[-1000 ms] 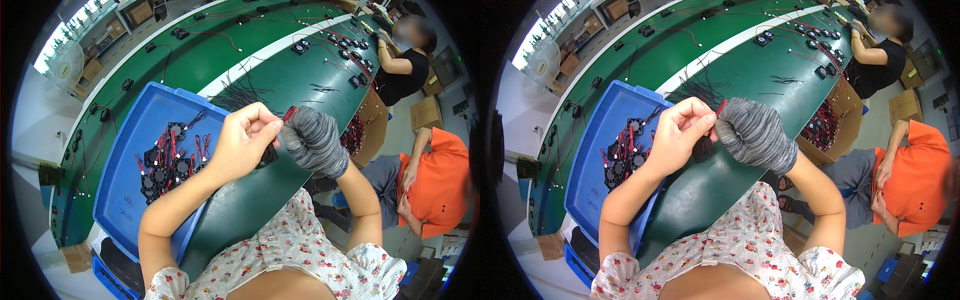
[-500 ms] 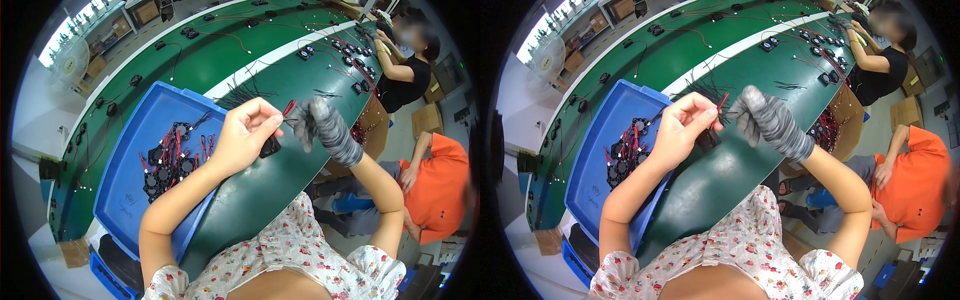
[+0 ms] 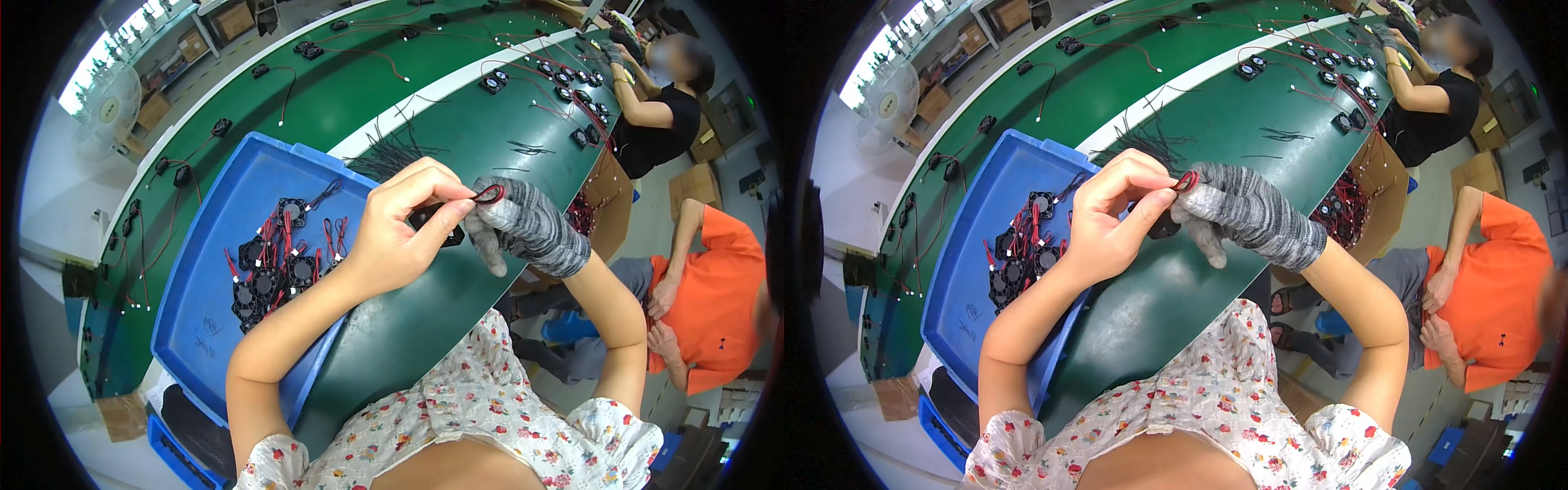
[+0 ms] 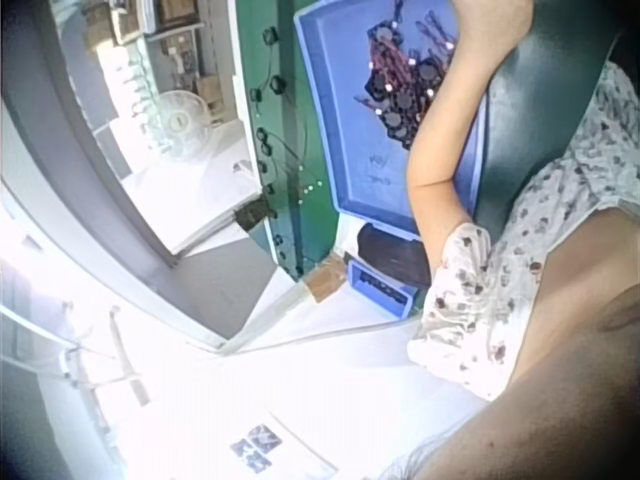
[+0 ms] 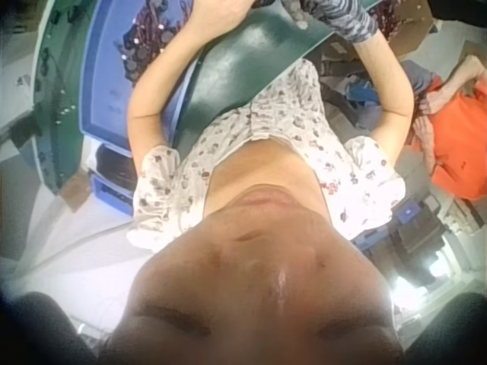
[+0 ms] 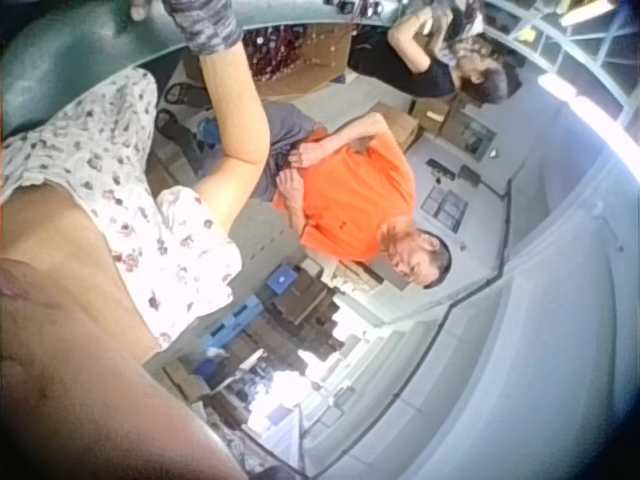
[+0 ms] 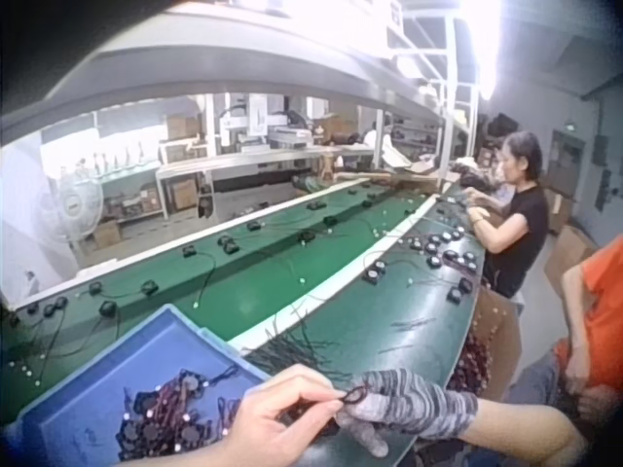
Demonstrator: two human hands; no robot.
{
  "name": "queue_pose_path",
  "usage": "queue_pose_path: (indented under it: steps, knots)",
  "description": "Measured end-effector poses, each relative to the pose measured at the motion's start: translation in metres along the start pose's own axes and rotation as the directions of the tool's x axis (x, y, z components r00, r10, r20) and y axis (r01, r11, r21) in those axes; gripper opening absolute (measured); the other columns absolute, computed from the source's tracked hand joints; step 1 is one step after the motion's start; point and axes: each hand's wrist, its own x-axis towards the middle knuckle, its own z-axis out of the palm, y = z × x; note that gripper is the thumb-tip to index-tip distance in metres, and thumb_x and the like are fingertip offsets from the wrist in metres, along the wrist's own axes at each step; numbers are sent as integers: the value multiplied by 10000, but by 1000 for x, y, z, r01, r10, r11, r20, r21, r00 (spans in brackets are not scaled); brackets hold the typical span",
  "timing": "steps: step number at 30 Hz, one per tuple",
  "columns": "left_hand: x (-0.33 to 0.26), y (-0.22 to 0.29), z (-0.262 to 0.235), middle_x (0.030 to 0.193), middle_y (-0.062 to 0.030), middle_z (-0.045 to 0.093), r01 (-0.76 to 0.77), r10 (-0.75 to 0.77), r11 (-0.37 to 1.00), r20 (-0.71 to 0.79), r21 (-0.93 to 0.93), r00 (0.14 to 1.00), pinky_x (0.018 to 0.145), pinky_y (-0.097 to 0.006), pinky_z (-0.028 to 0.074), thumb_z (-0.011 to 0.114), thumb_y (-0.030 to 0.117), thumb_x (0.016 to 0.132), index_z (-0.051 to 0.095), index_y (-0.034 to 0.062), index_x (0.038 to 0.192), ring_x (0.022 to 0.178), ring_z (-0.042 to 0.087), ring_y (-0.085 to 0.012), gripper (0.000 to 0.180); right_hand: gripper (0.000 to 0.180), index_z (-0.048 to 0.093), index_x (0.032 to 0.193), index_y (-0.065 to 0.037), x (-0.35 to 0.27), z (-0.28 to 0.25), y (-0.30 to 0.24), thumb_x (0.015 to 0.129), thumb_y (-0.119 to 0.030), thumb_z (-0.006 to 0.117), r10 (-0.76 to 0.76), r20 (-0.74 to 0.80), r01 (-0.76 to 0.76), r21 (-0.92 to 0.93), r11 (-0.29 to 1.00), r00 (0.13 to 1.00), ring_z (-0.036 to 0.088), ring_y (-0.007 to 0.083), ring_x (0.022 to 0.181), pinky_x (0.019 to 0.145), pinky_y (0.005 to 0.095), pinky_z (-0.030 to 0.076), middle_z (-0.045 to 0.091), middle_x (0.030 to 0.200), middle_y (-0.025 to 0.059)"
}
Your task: The person sits at a green assembly table and repeatedly picks up small black electronic components from a blue bin. They insert red and black wires into the components and secure them with black zip ties, then place the finished units on the table. A coworker is visible in the background performing similar tasks.
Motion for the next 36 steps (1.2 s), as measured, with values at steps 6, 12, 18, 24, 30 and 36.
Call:
queue_pose_path:
  steps: [6,12,18,24,30,36]
  knots:
    - [-6,1,6,763,-48,527,155,-159,964,-2,-216,987,590,-196,429,548,-12,792,532,-34,801,646,519,-78,28,200,562,825,-75,-1,8,-1,808,-271,530,-489,-92,314,-663,680,867,541,168,538,503,275,429,562,644,52]
    - [-4,-6,-6,652,-30,529,731,-684,568,278,-377,675,493,-215,430,521,77,832,520,23,775,545,519,-84,78,118,546,769,-111,1,11,-6,707,-211,530,-343,367,219,-889,-401,864,536,200,669,530,334,442,534,716,46]
    - [-2,-8,-4,639,-21,525,676,-656,613,214,-408,724,492,-210,410,526,117,843,511,38,797,532,510,-80,93,144,559,874,-88,0,-3,2,763,-171,522,-455,192,161,-981,-107,869,559,254,788,637,352,462,565,801,87]
    - [-7,-9,5,697,-12,512,281,-284,948,2,-148,959,533,-186,405,514,38,842,489,1,823,599,495,-41,48,200,546,837,-14,0,3,-11,818,-210,581,85,-237,-100,-52,994,968,567,119,511,472,219,457,569,689,68]
    - [-1,0,0,671,-17,521,501,-477,828,151,-253,866,516,-200,415,525,85,847,500,19,814,564,511,-82,78,128,550,813,-23,-2,1,-2,771,-134,597,-591,42,309,-881,358,806,580,241,626,565,310,468,571,745,100]
    - [5,4,-15,610,-31,524,775,-641,500,437,-386,631,416,-220,375,530,116,830,507,41,783,462,468,-89,91,251,549,953,-39,-8,-3,-16,736,-118,646,-501,82,333,-836,436,861,557,195,668,620,298,462,558,791,81]
